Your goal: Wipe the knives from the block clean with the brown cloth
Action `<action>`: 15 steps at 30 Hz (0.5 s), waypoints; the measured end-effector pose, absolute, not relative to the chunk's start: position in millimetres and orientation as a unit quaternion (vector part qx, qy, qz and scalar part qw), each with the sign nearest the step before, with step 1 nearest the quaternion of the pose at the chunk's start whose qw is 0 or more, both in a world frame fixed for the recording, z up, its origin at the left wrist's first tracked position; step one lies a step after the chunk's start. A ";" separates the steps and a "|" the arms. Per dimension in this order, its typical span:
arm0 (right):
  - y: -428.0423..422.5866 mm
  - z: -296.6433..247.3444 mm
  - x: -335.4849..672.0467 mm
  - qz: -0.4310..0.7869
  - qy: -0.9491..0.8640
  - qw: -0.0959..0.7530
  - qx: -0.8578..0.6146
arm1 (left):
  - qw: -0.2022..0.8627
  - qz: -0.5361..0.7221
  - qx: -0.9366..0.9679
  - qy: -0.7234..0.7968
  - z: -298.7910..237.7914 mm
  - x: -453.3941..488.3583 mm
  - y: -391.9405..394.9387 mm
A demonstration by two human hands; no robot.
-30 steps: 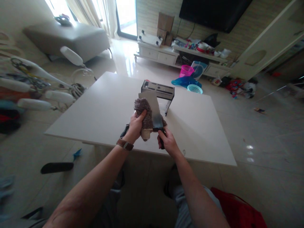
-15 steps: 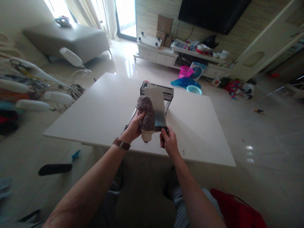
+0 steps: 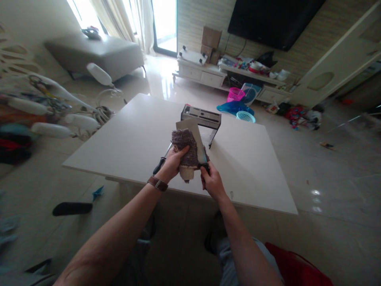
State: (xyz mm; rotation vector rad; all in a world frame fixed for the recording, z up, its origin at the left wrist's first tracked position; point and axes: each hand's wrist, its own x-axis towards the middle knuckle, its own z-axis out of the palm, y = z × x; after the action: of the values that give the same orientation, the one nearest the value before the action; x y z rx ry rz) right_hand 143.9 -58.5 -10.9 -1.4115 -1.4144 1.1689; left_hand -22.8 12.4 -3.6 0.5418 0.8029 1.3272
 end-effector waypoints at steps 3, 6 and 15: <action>-58.3 -5.9 148.9 0.461 -0.580 0.371 -0.560 | 0.660 0.613 0.220 0.374 -0.2 -34.6 19.4; -56.7 -0.9 153.8 0.463 -0.605 0.339 -0.553 | 0.631 0.649 0.196 0.377 4.7 -48.3 30.3; -52.6 0.6 146.2 0.471 -0.617 0.328 -0.538 | 0.617 0.678 0.183 0.356 3.4 -67.2 44.8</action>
State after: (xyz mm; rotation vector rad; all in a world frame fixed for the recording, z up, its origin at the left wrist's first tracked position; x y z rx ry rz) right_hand 146.2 -52.6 0.6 -1.4087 -1.6162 1.2319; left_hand -67.2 44.8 3.4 0.4213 0.8203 1.5607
